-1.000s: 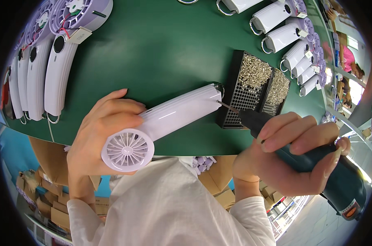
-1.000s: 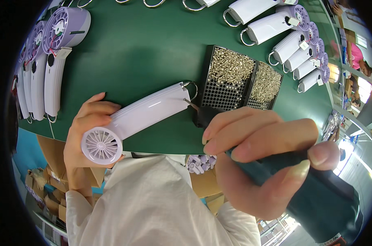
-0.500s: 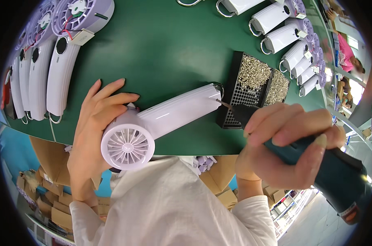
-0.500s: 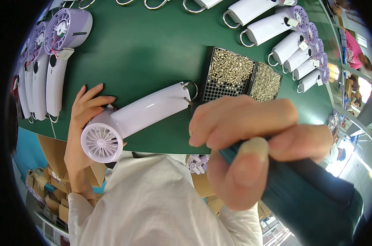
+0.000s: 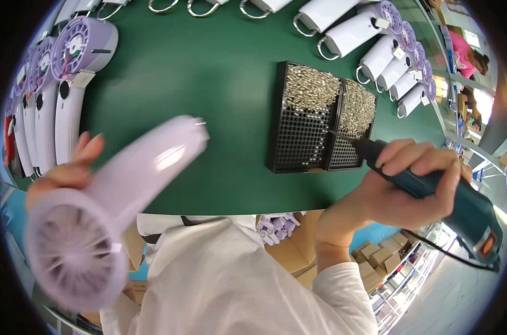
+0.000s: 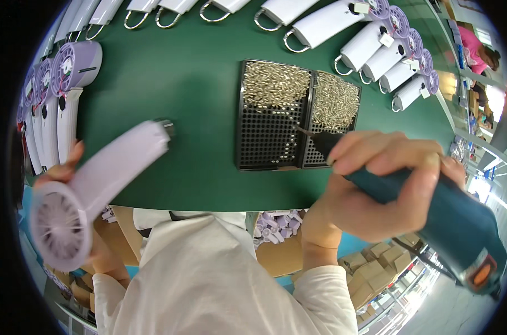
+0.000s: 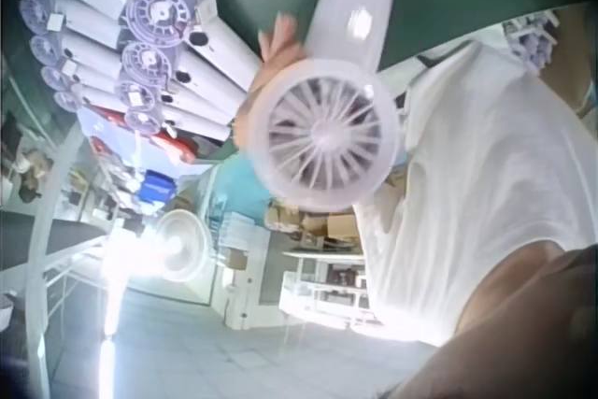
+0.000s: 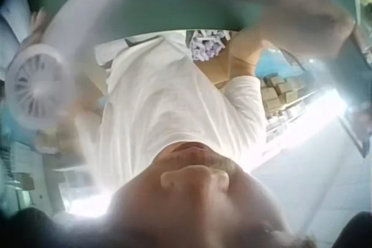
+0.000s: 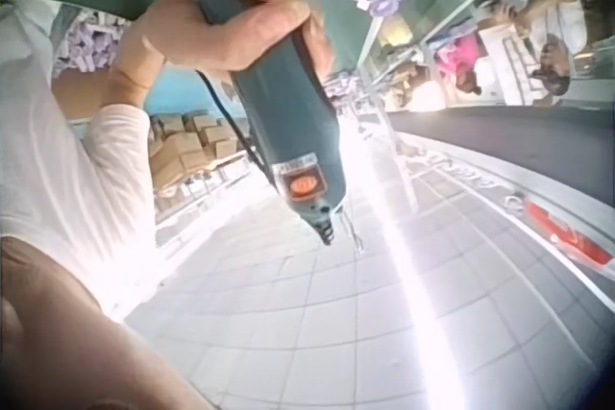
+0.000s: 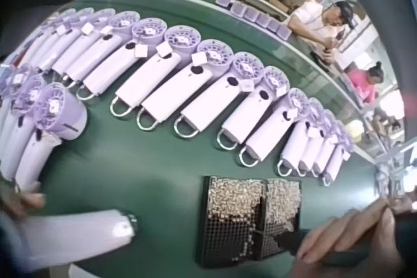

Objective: The person assembles portable fans by fitting components together by hand, driving screws into them with an electric screwdriver, and lining up the assembled fans on the workbench.

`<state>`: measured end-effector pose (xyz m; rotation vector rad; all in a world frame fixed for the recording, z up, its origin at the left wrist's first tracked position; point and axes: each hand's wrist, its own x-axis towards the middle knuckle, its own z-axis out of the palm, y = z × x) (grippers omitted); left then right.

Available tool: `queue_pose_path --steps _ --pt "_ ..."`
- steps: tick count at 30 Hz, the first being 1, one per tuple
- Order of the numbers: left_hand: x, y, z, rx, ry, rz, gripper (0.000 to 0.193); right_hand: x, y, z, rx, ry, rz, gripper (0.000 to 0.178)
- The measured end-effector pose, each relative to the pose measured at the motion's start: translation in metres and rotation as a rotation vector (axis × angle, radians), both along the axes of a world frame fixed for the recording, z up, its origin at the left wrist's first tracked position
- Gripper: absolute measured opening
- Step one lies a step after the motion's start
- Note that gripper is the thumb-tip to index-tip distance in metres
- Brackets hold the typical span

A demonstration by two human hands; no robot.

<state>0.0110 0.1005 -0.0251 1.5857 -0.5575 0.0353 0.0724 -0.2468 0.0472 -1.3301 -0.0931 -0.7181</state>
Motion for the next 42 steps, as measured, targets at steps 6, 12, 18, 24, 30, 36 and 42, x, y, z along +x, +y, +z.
queue_pose_path --steps 6,12,18,24,30,36,42 --pt "0.0 -0.004 0.043 0.042 0.106 0.325 0.092 -0.004 -0.007 -0.002 -0.082 0.026 -0.008 0.019" --pt "0.052 -0.112 0.056 0.412 -0.252 0.465 0.067 -0.003 -0.001 -0.014 -0.112 0.086 -0.078 0.015" --pt "0.054 -0.13 0.048 1.052 -0.064 0.269 0.084 0.001 -0.026 -0.016 -0.564 -0.017 0.154 0.013" --pt "0.041 -0.111 0.048 0.84 0.137 0.296 0.078 -0.003 -0.002 -0.003 -0.058 -0.008 -0.007 0.019" --pt "0.025 -0.094 0.033 0.924 -0.046 0.312 0.047 -0.013 0.02 0.018 -0.031 -0.096 0.023 0.021" --pt "0.013 -0.103 0.029 0.898 -0.001 0.222 0.052 -0.025 0.049 0.033 -0.031 -0.222 0.315 0.03" --pt "0.009 -0.106 0.024 0.853 0.029 0.245 0.054 -0.028 0.075 0.029 -0.116 -0.231 0.44 0.027"
